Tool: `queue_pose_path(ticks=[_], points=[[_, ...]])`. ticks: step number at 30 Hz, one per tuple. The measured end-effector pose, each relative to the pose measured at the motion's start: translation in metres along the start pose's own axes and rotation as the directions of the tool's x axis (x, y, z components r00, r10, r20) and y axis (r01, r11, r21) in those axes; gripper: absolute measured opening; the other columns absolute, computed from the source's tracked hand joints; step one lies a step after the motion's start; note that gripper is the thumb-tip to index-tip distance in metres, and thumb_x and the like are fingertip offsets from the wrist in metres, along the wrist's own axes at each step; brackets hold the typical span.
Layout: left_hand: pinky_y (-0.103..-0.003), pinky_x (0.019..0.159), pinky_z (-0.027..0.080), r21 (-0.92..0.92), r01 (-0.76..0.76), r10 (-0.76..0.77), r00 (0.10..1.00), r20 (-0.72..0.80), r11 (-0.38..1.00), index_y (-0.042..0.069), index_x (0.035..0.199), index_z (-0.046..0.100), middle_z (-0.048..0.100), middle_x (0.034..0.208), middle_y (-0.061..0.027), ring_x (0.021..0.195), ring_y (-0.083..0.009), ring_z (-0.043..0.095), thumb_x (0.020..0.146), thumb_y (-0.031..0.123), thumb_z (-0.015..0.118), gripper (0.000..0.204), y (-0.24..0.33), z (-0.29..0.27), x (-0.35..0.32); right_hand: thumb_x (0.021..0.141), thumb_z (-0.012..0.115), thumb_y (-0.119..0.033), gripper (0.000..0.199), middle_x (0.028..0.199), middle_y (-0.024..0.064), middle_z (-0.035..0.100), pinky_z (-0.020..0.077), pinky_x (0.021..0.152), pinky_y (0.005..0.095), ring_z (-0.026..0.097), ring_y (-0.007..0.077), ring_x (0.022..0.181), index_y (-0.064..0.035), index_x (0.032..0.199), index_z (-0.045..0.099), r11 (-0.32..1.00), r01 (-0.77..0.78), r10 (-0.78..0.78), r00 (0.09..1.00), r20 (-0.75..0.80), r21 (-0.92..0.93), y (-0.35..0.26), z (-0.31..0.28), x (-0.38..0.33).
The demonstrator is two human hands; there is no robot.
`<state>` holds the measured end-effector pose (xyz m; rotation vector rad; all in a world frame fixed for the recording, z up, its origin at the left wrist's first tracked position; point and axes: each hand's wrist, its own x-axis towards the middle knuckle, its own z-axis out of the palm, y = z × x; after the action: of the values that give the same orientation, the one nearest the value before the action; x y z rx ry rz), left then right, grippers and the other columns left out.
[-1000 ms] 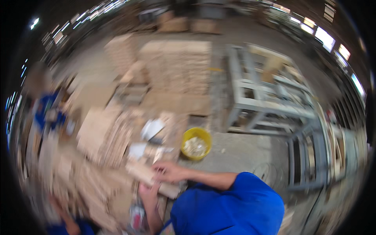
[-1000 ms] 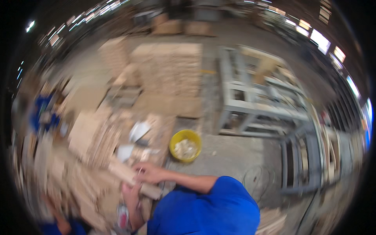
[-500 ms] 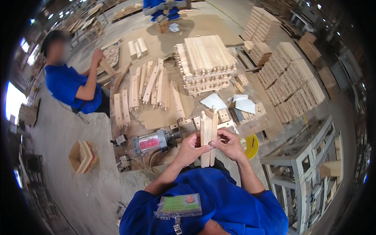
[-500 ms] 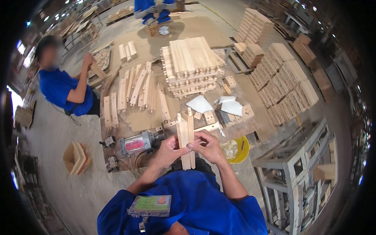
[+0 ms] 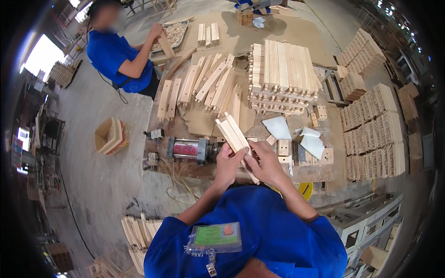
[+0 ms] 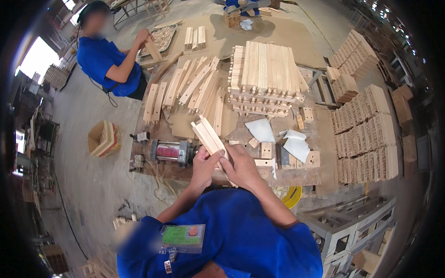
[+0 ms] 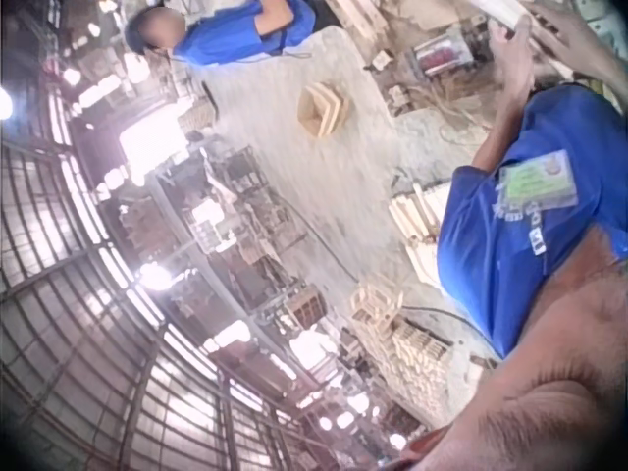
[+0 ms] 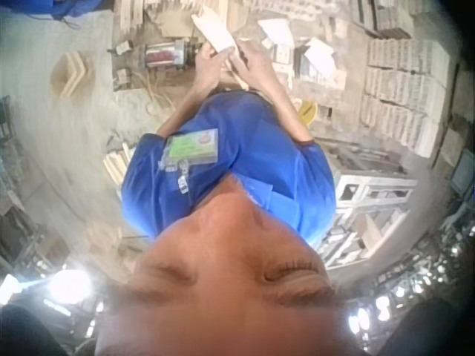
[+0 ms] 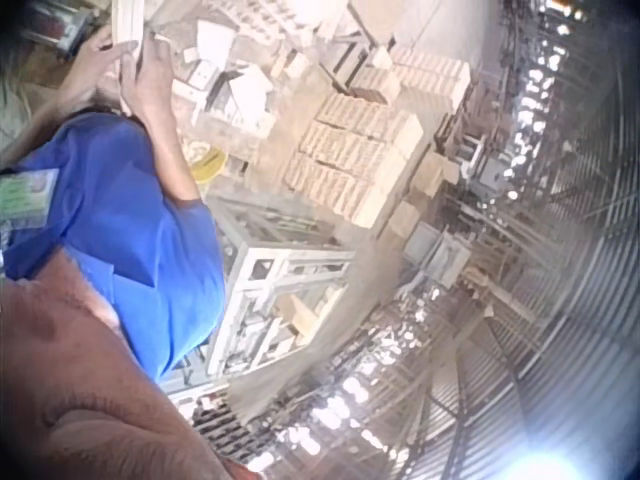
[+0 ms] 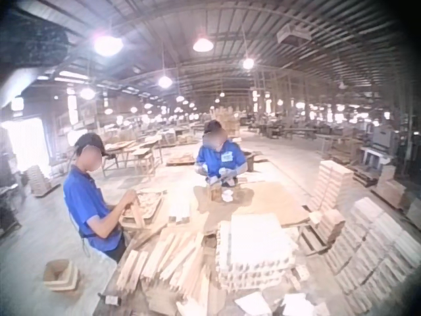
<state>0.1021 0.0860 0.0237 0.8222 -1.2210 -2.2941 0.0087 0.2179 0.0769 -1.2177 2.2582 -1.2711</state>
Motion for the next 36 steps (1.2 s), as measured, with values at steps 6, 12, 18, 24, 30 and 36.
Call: queue_pose_path(ticks=[6, 12, 18, 24, 30, 36], points=[[-0.022, 0.065, 0.051, -0.226, -0.019, -0.034, 0.973, -0.227, 0.974, 0.006, 0.117, 0.063, 0.07, 0.103, -0.0011, 0.082, -0.0053, 0.064, 0.1, 0.01, 0.075, 0.021, -0.053, 0.032, 0.015, 0.078, 0.08, -0.009, 0.073, 0.117, 0.0231, 0.063, 0.0537, 0.089, 0.0519, 0.064, 0.0435, 0.107, 0.0052, 0.143, 0.05, 0.932, 0.089, -0.054, 0.993, 0.108, -0.352, 0.037, 0.007, 0.009], [-0.028, 0.082, 0.06, -0.193, 0.227, -0.256, 0.957, -0.14, 0.955, 0.003, 0.132, 0.061, 0.072, 0.113, -0.0089, 0.099, -0.0135, 0.071, 0.1, 0.014, 0.074, 0.036, -0.078, 0.025, 0.023, 0.075, 0.08, -0.011, 0.068, 0.121, 0.0179, 0.062, 0.0503, 0.094, 0.0543, 0.063, 0.0387, 0.112, -0.0036, 0.138, 0.053, 0.858, 0.104, 0.019, 0.972, 0.234, -0.503, 0.08, -0.012, 0.029], [-0.032, 0.085, 0.063, 0.023, 0.219, -0.214, 0.968, -0.133, 0.976, -0.001, 0.141, 0.055, 0.074, 0.118, -0.0156, 0.099, -0.0205, 0.076, 0.106, 0.022, 0.068, 0.044, -0.028, -0.042, -0.012, 0.078, 0.072, -0.005, 0.06, 0.126, 0.0163, 0.062, 0.0446, 0.101, 0.0542, 0.06, 0.0357, 0.123, -0.0066, 0.136, 0.058, 0.852, 0.114, 0.106, 0.918, 0.381, -0.511, 0.11, -0.03, 0.03], [-0.028, 0.076, 0.059, 0.149, -0.121, 0.186, 0.793, -0.581, 0.981, 0.004, 0.128, 0.064, 0.075, 0.107, -0.0088, 0.088, -0.015, 0.072, 0.105, 0.021, 0.068, 0.029, 0.032, -0.158, -0.017, 0.083, 0.08, -0.018, 0.061, 0.131, 0.016, 0.062, 0.0446, 0.105, 0.0503, 0.056, 0.0357, 0.13, -0.0068, 0.139, 0.057, 0.868, 0.112, 0.159, 0.86, 0.485, -0.484, 0.131, -0.023, 0.032], [-0.037, 0.082, 0.058, 0.591, 0.051, 0.57, 0.21, -0.795, 0.805, -0.003, 0.126, 0.067, 0.075, 0.107, -0.0126, 0.091, -0.022, 0.071, 0.101, 0.025, 0.069, 0.037, 0.057, -0.271, -0.028, 0.088, 0.079, -0.024, 0.053, 0.13, 0.0196, 0.066, 0.0473, 0.104, 0.0494, 0.061, 0.0401, 0.122, -0.0025, 0.133, 0.064, 0.952, 0.134, -0.012, 0.914, 0.406, -0.275, 0.139, -0.014, 0.032], [-0.052, 0.096, 0.053, 0.642, 0.548, 0.68, 0.17, -0.713, 0.536, -0.007, 0.132, 0.066, 0.072, 0.121, -0.0298, 0.113, -0.0451, 0.07, 0.104, 0.038, 0.054, 0.054, 0.069, -0.296, -0.015, 0.09, 0.077, -0.024, 0.05, 0.132, 0.0191, 0.067, 0.0477, 0.104, 0.0488, 0.063, 0.0394, 0.12, -0.0017, 0.133, 0.066, 0.945, 0.12, -0.013, 0.943, 0.332, -0.304, 0.153, -0.017, 0.019]])
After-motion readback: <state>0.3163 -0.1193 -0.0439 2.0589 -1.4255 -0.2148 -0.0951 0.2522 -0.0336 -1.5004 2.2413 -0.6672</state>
